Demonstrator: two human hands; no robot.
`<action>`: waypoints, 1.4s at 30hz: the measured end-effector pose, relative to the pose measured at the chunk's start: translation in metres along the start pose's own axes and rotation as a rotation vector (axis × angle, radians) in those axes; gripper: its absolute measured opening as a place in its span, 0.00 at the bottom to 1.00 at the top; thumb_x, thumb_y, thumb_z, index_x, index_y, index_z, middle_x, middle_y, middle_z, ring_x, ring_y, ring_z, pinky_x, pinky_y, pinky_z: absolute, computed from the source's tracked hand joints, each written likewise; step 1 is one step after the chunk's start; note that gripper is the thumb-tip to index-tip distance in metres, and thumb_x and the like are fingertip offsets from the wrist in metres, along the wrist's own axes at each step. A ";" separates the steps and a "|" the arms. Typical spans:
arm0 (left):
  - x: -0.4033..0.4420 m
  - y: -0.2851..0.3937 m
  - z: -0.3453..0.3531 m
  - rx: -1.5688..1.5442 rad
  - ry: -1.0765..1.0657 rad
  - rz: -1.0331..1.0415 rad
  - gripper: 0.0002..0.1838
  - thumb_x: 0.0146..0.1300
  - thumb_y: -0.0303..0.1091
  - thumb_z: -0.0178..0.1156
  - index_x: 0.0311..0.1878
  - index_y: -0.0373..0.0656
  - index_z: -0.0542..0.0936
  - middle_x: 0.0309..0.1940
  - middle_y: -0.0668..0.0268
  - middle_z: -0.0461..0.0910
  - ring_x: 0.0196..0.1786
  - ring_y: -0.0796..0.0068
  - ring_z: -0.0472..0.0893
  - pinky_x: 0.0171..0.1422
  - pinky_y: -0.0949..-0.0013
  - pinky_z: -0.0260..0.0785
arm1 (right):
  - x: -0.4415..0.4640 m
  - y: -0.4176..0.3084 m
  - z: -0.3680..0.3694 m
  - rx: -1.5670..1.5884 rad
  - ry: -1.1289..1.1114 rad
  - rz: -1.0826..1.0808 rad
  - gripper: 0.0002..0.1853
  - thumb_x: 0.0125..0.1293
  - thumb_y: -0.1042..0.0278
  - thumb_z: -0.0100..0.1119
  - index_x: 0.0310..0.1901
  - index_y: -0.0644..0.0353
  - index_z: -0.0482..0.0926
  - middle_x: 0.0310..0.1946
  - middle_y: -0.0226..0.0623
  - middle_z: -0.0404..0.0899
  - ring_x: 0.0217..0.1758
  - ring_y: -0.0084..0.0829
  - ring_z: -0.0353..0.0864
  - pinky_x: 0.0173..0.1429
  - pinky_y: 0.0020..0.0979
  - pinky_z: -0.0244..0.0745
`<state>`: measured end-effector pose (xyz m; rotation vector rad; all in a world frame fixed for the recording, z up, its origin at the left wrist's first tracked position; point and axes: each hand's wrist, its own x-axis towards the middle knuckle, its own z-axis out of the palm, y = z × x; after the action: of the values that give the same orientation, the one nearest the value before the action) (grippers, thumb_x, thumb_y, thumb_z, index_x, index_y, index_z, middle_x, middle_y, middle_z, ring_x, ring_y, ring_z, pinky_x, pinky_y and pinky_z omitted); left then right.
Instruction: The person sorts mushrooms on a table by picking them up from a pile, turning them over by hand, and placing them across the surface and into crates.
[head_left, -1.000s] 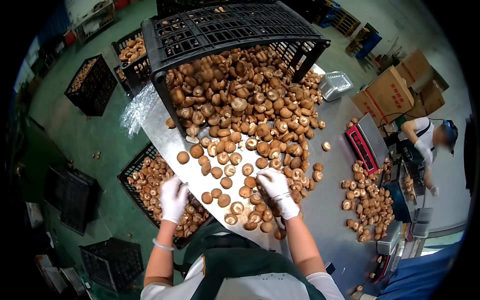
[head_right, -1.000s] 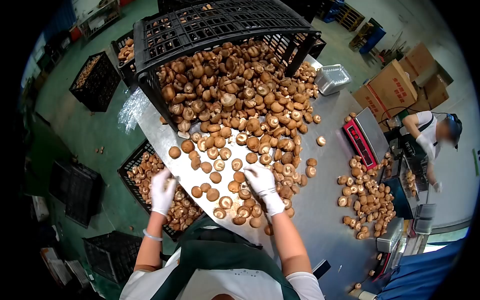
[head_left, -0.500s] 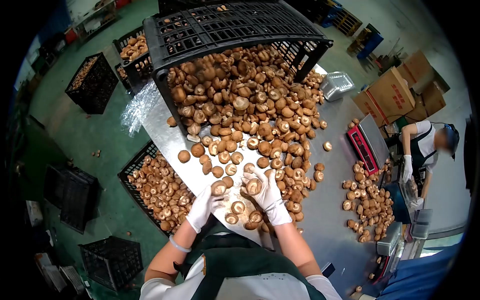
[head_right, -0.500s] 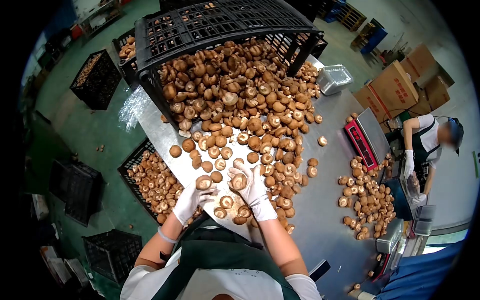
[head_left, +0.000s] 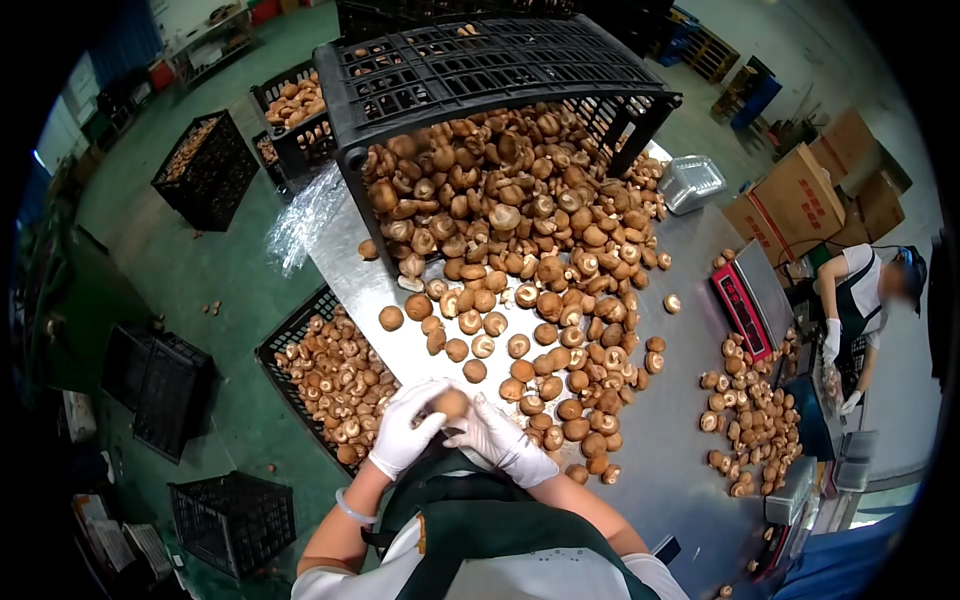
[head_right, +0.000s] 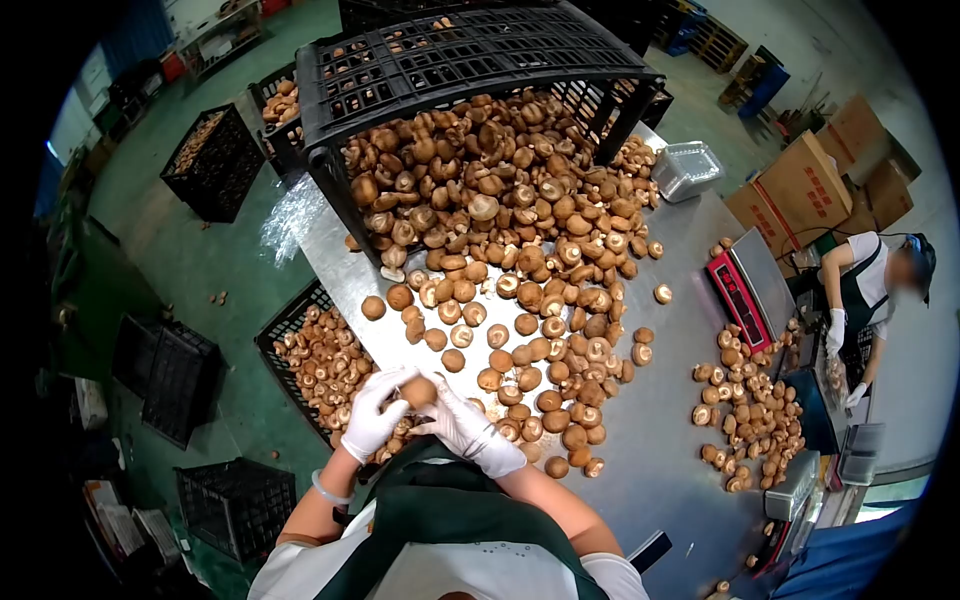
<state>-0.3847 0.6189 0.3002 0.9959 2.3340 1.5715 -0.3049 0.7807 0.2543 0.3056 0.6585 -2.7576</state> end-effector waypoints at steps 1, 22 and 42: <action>-0.001 -0.010 0.003 0.015 -0.015 0.058 0.18 0.57 0.31 0.59 0.51 0.38 0.78 0.45 0.53 0.79 0.51 0.59 0.78 0.58 0.63 0.69 | -0.004 -0.004 -0.003 -0.047 -0.004 -0.063 0.27 0.72 0.52 0.46 0.66 0.60 0.62 0.56 0.45 0.72 0.51 0.34 0.78 0.46 0.35 0.79; 0.004 -0.097 -0.007 0.722 0.233 -0.118 0.24 0.48 0.37 0.67 0.49 0.40 0.76 0.51 0.58 0.74 0.58 0.53 0.70 0.61 0.53 0.61 | -0.047 -0.013 -0.030 0.072 0.468 -0.075 0.19 0.75 0.56 0.39 0.47 0.65 0.74 0.43 0.40 0.78 0.45 0.32 0.78 0.49 0.31 0.76; 0.019 -0.118 -0.019 0.487 0.522 -0.176 0.14 0.56 0.26 0.62 0.46 0.38 0.77 0.45 0.56 0.77 0.51 0.57 0.74 0.58 0.60 0.65 | 0.018 -0.090 -0.024 -0.810 0.434 -0.206 0.13 0.69 0.62 0.53 0.40 0.65 0.78 0.31 0.31 0.78 0.35 0.19 0.73 0.41 0.23 0.69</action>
<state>-0.4603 0.5889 0.2099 0.4495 3.1604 1.3409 -0.3480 0.8648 0.2651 0.6648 1.9075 -2.3340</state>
